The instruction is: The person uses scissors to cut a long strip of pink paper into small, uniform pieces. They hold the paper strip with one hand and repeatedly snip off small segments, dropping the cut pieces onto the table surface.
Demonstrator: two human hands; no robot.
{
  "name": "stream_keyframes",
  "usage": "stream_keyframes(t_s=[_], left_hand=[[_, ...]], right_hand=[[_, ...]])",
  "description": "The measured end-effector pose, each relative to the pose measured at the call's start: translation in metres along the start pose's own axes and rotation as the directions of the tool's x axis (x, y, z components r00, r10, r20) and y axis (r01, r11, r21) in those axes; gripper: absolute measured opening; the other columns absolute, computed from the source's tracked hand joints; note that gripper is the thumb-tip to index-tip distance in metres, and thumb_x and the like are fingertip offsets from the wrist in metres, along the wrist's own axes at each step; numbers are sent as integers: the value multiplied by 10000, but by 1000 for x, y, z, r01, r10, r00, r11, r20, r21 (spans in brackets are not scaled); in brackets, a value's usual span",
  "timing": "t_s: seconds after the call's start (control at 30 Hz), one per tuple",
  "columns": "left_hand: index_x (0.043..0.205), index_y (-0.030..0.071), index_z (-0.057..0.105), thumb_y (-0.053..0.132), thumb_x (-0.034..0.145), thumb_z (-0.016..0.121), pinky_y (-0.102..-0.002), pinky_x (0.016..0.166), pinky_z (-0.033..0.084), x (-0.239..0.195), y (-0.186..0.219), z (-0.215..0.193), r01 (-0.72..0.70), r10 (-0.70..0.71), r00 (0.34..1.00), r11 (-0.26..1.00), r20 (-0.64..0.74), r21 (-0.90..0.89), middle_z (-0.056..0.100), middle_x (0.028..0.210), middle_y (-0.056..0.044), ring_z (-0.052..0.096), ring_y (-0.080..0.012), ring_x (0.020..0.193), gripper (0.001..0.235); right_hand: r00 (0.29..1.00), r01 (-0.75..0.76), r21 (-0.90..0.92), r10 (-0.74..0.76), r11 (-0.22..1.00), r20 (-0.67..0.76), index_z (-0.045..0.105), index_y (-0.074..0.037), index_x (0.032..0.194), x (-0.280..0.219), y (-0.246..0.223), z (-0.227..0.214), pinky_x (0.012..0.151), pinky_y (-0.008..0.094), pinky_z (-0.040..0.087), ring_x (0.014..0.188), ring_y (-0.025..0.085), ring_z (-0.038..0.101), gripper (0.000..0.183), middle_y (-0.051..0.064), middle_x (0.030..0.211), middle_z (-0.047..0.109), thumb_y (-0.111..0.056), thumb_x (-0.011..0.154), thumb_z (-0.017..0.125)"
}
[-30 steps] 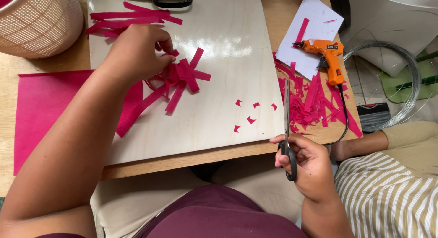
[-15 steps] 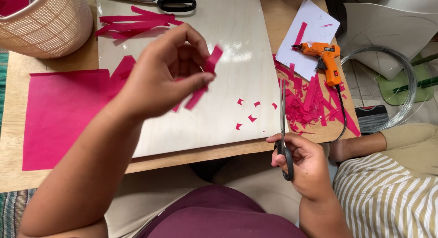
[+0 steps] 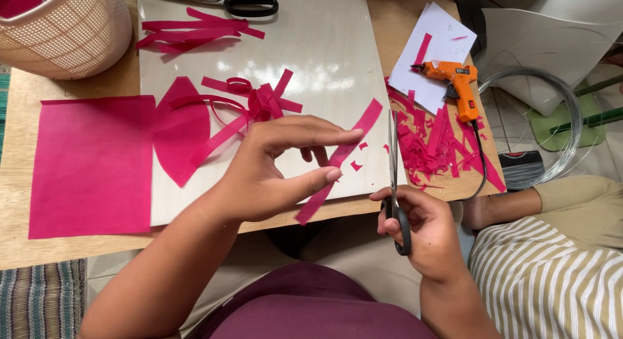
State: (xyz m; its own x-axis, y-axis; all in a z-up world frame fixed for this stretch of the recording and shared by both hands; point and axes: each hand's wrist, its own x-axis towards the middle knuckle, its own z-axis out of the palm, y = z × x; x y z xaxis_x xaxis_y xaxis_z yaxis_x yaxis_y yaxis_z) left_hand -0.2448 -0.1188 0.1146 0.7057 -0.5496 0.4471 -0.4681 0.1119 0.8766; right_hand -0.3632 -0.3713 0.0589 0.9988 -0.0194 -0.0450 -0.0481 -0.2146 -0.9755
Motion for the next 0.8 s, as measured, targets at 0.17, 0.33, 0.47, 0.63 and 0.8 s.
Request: stream_keyframes(t_s=[0.17,0.33,0.47,0.63,0.8], left_hand=[[1252,172,711,215,956,749,-285,841,571,-9,-7,15,14,-14,1000,1000,-14,12,794,1165,-55,732,-190,1093,301],[1116,118,760,37,930,778,-275,797,607,-17,-10,36,-23,20,998,998,-58,-53,790,1004,-86,738,-179,895,204],[1052,92,764,-56,890,781,-257,758,624,-22,-5,41,-38,34,997,997,-63,-67,782,958,-81,740,-176,872,220],[1077,105,748,-60,881,767,-258,768,632,-27,-3,42,-29,28,999,997,-20,-70,777,1005,-84,735,-177,890,257],[1068,87,732,1,864,801,-241,735,658,-26,-3,40,-7,6,1000,997,-6,-81,762,1019,-107,716,-172,836,232]], right_hand=[[991,123,148,-129,981,32,648,-14,1156,11,-11,10,569,224,380,604,84,502,676,80,727,642,-637,895,664],[985,171,386,-143,907,-100,556,-29,1230,24,-8,21,527,188,384,580,79,482,518,139,871,642,-419,939,734],[959,165,423,-44,891,-281,633,-43,1168,33,-16,26,567,221,477,626,140,551,369,118,923,615,-162,852,782],[950,197,415,-69,888,-304,648,-60,1125,36,-19,28,630,252,494,636,137,571,336,108,851,663,-39,810,762],[954,219,354,-123,909,-275,644,-70,1094,37,-21,28,611,228,459,676,119,582,321,85,796,638,-83,799,770]])
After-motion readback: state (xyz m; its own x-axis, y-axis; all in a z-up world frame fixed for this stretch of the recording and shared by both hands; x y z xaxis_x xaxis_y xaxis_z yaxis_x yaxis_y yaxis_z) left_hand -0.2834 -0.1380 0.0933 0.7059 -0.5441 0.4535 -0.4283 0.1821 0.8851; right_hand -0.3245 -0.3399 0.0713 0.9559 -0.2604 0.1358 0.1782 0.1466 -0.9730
